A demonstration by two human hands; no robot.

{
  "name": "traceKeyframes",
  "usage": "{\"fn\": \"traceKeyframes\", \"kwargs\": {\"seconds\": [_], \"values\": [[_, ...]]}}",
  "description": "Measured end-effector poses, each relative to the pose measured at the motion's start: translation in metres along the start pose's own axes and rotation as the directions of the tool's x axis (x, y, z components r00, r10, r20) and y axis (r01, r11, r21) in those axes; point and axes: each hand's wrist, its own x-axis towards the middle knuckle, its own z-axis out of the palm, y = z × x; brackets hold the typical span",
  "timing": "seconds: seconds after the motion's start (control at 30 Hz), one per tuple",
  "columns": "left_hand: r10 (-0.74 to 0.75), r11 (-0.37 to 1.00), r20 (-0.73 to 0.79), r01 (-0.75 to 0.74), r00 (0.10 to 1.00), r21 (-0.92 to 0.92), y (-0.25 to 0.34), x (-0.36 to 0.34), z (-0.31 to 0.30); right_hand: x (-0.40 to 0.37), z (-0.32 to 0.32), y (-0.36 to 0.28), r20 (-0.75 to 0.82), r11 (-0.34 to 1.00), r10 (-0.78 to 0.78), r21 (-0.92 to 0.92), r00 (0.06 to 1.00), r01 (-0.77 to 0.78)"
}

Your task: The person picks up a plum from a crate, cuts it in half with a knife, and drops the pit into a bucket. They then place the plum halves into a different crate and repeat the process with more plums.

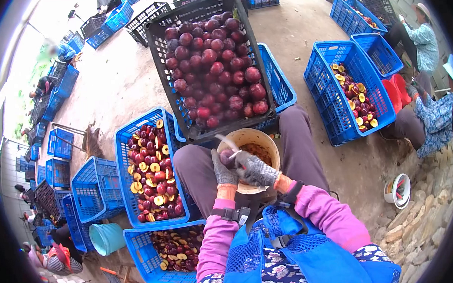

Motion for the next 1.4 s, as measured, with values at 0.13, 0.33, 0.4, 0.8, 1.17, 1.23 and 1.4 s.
{"fn": "traceKeyframes", "kwargs": {"seconds": [0.13, 0.33, 0.4, 0.8, 1.17, 1.23, 1.4], "values": [[-0.134, 0.977, -0.044, 0.124, 0.990, -0.175, -0.001, 0.004, -0.004, -0.015, 0.021, 0.052, -0.148, 0.743, -0.332, -0.649, 0.932, 0.162], [-0.096, 0.994, -0.054, 0.093, 0.994, -0.065, -0.001, -0.017, 0.012, -0.013, 0.012, -0.001, -0.199, 0.883, 0.058, -0.447, 0.978, -0.143], [-0.067, 0.998, 0.001, 0.067, 0.998, -0.006, -0.001, -0.020, 0.015, -0.012, 0.019, 0.011, -0.190, 0.871, 0.012, -0.480, 0.982, -0.103], [-0.089, 0.994, -0.018, 0.088, 0.996, -0.067, -0.014, 0.002, -0.009, -0.006, 0.015, -0.005, -0.252, 0.812, 0.124, -0.530, 0.960, -0.244], [0.220, 0.950, -0.087, -0.194, 0.971, 0.245, -0.022, 0.022, -0.027, 0.001, 0.035, 0.022, -0.267, 0.864, 0.285, -0.344, 0.920, -0.368], [0.210, 0.948, -0.075, -0.184, 0.975, 0.261, -0.021, 0.023, -0.029, 0.001, 0.037, 0.027, -0.270, 0.872, 0.288, -0.322, 0.919, -0.368], [0.192, 0.961, -0.051, -0.177, 0.980, 0.214, -0.020, 0.027, -0.033, 0.003, 0.034, 0.015, -0.291, 0.889, 0.288, -0.272, 0.912, -0.367]]}}
